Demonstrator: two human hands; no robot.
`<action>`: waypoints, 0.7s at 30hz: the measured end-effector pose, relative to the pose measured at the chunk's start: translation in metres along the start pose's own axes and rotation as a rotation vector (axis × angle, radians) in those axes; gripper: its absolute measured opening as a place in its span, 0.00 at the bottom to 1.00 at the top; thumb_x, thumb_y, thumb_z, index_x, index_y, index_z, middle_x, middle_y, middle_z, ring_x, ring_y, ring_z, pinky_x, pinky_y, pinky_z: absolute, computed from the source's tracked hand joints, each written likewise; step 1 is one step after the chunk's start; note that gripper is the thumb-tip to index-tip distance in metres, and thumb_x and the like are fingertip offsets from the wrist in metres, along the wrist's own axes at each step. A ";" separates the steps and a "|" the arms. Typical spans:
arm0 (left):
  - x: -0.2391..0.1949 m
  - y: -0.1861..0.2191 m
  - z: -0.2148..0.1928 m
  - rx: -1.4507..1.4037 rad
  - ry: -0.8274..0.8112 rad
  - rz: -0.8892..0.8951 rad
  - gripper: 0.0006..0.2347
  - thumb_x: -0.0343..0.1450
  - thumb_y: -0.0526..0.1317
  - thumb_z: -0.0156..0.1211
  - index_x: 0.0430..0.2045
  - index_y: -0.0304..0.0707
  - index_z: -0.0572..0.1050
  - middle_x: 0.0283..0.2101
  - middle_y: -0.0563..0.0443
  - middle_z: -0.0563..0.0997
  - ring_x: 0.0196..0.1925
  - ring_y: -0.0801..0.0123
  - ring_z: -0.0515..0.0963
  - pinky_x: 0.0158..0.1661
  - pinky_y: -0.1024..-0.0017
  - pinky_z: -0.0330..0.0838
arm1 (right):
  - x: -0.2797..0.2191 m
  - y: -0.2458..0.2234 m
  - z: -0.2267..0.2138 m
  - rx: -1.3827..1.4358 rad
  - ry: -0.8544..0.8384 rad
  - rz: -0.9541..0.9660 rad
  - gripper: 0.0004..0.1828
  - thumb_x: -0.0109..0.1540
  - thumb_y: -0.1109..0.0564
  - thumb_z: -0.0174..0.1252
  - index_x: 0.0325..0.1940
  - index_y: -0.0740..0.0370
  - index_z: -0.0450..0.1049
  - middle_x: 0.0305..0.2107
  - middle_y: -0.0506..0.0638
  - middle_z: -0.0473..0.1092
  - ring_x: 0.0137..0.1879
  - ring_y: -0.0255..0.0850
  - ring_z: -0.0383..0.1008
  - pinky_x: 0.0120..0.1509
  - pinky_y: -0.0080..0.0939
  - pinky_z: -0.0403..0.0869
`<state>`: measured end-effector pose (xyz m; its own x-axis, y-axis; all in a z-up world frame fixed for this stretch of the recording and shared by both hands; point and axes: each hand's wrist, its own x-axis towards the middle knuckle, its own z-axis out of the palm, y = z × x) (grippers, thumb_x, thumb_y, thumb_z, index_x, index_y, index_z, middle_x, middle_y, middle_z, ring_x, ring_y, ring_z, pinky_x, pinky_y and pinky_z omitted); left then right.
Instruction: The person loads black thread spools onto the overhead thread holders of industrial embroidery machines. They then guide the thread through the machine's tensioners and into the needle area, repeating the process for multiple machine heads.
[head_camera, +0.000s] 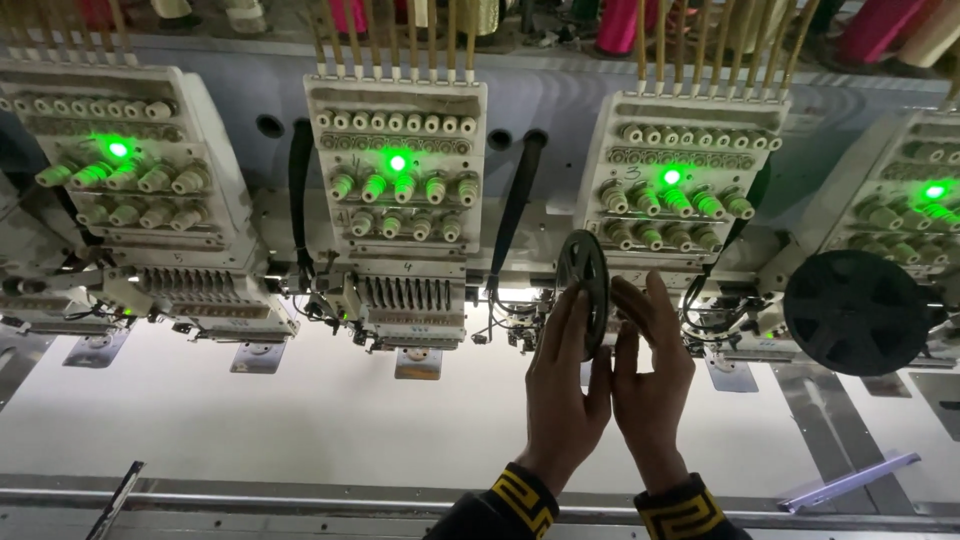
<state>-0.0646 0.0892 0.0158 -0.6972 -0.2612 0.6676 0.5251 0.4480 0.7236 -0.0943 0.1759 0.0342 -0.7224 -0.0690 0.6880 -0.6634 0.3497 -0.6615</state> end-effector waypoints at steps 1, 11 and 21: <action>0.000 0.000 -0.001 0.001 0.000 -0.003 0.21 0.75 0.33 0.47 0.66 0.29 0.58 0.71 0.34 0.62 0.73 0.43 0.65 0.64 0.54 0.69 | -0.002 -0.001 0.001 0.001 -0.003 0.002 0.28 0.70 0.67 0.44 0.76 0.62 0.53 0.58 0.58 0.72 0.63 0.48 0.76 0.66 0.44 0.75; 0.002 -0.006 -0.001 -0.334 0.146 -0.059 0.17 0.80 0.40 0.37 0.62 0.33 0.65 0.65 0.38 0.72 0.67 0.51 0.73 0.63 0.58 0.72 | -0.018 0.000 0.018 -0.141 0.078 -0.036 0.16 0.69 0.52 0.50 0.53 0.65 0.73 0.42 0.55 0.74 0.44 0.43 0.77 0.46 0.39 0.78; 0.012 -0.032 0.002 -0.455 0.231 -0.132 0.15 0.76 0.24 0.43 0.57 0.32 0.68 0.62 0.41 0.73 0.59 0.55 0.79 0.57 0.66 0.78 | -0.024 0.008 0.029 -0.298 0.208 -0.142 0.08 0.62 0.64 0.67 0.44 0.69 0.79 0.37 0.54 0.76 0.35 0.40 0.76 0.33 0.35 0.79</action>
<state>-0.0911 0.0732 0.0003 -0.6733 -0.4949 0.5494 0.6344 -0.0049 0.7730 -0.0879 0.1532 0.0043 -0.5519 0.0439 0.8327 -0.6462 0.6087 -0.4604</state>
